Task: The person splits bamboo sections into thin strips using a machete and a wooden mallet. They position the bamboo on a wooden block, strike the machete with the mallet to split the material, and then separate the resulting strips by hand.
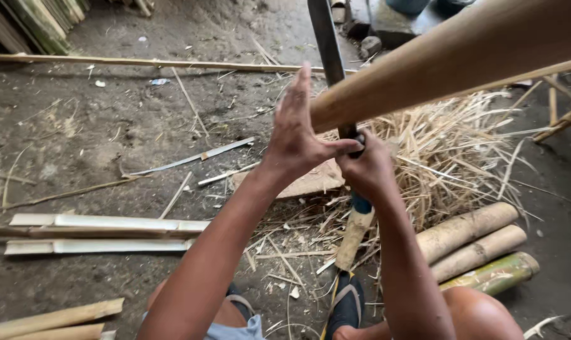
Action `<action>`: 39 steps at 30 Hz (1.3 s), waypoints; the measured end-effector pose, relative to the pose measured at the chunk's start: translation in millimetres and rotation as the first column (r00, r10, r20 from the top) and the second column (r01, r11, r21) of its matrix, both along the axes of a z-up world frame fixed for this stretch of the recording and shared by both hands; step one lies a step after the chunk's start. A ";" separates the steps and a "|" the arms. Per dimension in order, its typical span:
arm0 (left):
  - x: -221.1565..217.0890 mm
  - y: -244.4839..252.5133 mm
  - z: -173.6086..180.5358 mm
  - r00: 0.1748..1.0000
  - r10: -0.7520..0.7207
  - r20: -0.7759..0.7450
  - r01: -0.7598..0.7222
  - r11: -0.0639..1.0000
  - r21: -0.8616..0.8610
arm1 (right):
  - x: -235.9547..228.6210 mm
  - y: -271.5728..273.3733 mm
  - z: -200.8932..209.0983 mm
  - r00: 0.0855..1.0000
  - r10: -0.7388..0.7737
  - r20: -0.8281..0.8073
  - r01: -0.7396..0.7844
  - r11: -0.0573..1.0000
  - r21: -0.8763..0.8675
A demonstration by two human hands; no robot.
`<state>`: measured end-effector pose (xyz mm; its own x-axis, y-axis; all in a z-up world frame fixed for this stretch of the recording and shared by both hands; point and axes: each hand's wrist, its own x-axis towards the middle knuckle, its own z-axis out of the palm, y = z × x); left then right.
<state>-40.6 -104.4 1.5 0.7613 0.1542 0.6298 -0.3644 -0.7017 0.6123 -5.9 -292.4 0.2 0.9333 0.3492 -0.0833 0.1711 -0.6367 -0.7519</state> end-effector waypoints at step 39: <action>0.1 -64.9 9.8 0.972 -0.232 -0.049 0.204 0.922 -0.328 | -81.0 37.4 -154.0 0.982 -0.089 -0.168 0.062 0.985 -0.160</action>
